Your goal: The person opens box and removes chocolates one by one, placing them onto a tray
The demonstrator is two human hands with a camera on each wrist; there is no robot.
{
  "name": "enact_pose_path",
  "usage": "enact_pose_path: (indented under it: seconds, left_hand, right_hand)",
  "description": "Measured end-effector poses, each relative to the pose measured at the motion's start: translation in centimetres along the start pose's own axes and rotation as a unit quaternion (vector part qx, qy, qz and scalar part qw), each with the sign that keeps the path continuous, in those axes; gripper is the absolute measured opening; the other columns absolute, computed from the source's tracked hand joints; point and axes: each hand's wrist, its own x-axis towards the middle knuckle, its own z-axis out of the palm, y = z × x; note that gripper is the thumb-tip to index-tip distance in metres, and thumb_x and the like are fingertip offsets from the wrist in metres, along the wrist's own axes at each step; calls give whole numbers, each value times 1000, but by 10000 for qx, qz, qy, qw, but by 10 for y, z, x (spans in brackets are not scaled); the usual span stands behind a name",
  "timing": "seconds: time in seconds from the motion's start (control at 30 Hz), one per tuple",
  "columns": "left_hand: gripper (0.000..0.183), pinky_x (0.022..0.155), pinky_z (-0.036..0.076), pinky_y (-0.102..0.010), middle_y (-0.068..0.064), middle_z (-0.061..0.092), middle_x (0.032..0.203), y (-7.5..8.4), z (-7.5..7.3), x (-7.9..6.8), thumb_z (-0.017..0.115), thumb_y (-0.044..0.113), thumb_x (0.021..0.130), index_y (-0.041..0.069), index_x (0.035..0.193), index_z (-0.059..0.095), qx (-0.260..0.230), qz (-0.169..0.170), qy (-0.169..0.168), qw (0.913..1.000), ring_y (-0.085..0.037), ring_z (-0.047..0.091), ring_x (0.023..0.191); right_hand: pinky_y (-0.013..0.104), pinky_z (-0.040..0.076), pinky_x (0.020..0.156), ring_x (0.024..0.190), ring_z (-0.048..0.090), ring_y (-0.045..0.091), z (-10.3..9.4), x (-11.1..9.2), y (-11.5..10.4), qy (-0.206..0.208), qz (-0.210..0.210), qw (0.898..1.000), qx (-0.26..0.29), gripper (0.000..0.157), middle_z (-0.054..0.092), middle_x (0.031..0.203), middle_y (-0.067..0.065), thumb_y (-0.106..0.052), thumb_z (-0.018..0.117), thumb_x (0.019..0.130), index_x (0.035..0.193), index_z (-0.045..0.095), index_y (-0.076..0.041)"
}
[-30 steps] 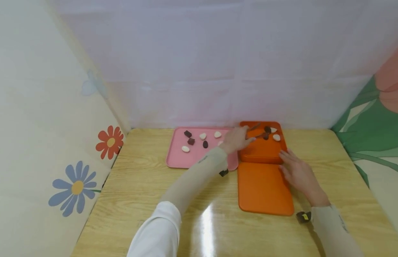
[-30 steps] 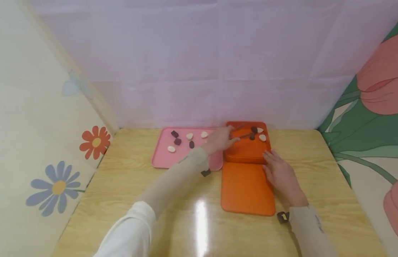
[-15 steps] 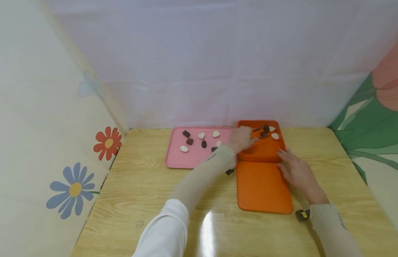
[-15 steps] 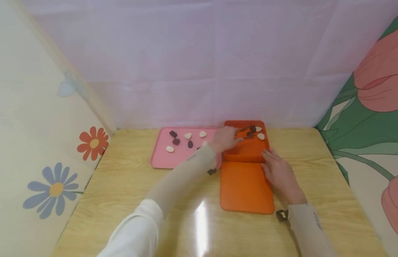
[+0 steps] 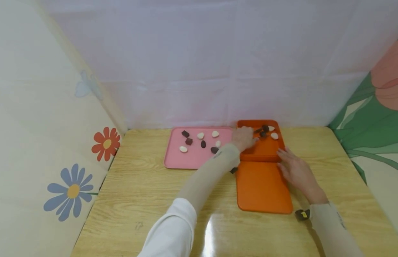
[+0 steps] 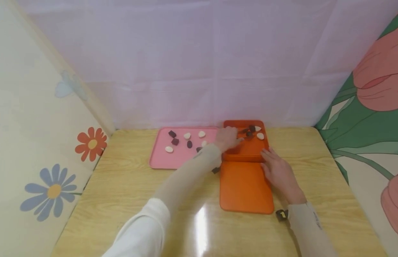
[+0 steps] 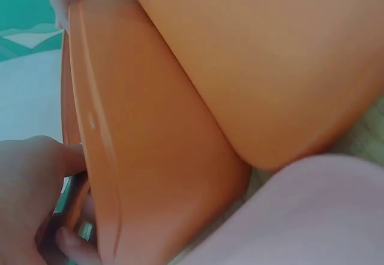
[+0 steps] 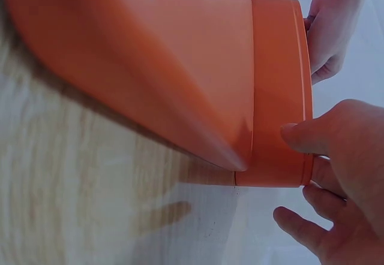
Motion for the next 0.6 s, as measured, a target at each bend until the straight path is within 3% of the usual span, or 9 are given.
enact_pose_path:
  seconds: [0.3,0.6]
  left_hand:
    - [43,72,61,-33,2,78,107,3,0,4,62,63,102,24,111,76,183,-235,-116,9995,-17,75,90]
    - [40,73,60,-32,1,79,103,3,0,3,68,58,101,23,116,79,18,-284,58,9996,-18,75,89]
  right_hand:
    - [69,48,105,138,53,56,1,1,-2,145,-98,9998,1,45,63,143,31,0,76,94,137,65,12]
    - [69,49,104,137,54,55,1,1,0,183,-107,9998,-10,44,64,142,30,0,76,94,136,66,12]
